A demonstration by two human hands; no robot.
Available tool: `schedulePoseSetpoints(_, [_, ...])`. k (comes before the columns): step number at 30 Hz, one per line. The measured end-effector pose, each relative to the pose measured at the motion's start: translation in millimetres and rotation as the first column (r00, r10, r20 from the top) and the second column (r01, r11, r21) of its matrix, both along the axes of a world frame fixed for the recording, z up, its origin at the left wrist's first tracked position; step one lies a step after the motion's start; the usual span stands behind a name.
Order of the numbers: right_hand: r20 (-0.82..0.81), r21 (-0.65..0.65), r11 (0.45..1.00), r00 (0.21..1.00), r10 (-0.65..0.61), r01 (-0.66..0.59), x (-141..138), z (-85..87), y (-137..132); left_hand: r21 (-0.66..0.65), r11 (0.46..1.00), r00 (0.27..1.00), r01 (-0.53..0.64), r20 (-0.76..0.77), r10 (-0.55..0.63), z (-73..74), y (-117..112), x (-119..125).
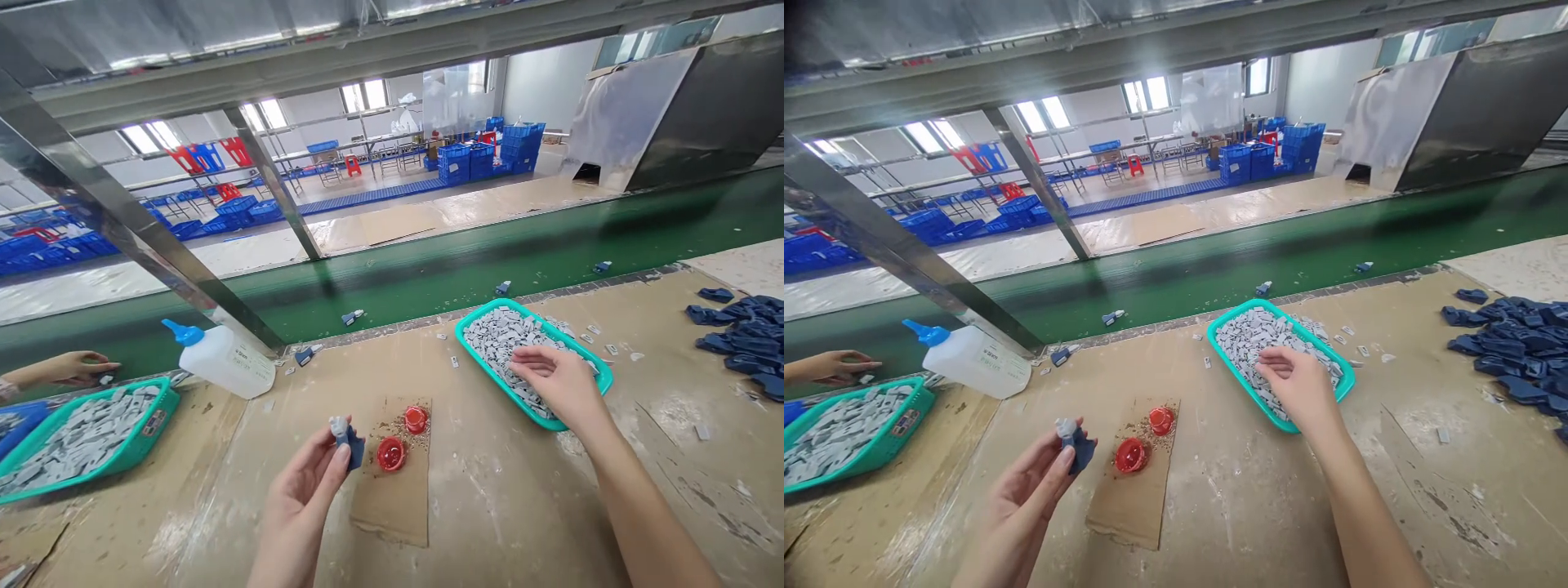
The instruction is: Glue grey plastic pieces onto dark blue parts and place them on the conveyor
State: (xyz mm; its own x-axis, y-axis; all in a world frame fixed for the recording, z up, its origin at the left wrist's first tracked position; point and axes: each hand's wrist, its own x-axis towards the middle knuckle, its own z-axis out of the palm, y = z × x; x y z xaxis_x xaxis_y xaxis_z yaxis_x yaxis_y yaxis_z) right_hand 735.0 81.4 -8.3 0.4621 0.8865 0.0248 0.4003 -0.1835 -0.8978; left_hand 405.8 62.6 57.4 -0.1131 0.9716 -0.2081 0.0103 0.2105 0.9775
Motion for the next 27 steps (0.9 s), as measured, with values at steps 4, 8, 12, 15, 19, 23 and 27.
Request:
schedulePoseSetpoints(4, [0.196,-0.138,0.990,0.981,0.003,0.025,2,3.3,0,-0.034,0.994,0.992,-0.107,0.065,0.109,-1.6,-12,5])
schedulePoseSetpoints(8, [0.387,-0.224,0.974,0.916,0.106,-0.018,-4,13.2,-1,-0.043,0.991,0.988,-0.123,0.091,0.127,-4.6,-16,4])
schedulePoseSetpoints(12, [0.531,-0.271,0.960,0.821,0.208,-0.069,-8,12.6,0,-0.039,0.992,0.988,-0.124,0.085,0.127,-7.3,-16,3])
schedulePoseSetpoints(15, [0.635,-0.308,0.951,0.735,0.239,-0.044,-12,8.3,4,-0.032,0.992,0.989,-0.119,0.088,0.121,-8.8,-15,4])
schedulePoseSetpoints(19, [0.600,-0.259,0.963,0.769,0.221,-0.075,-14,9.2,6,-0.042,0.992,0.987,-0.117,0.102,0.121,-10.1,-15,8])
schedulePoseSetpoints(23, [0.348,-0.106,0.994,0.936,0.059,-0.023,-18,24.3,0,-0.029,0.993,0.983,-0.119,0.140,0.122,-10.0,-16,14])
schedulePoseSetpoints(27, [0.020,0.063,0.992,0.994,0.112,-0.113,-45,42.9,-9,-0.010,0.995,0.980,-0.104,0.170,0.104,-12.0,-15,14])
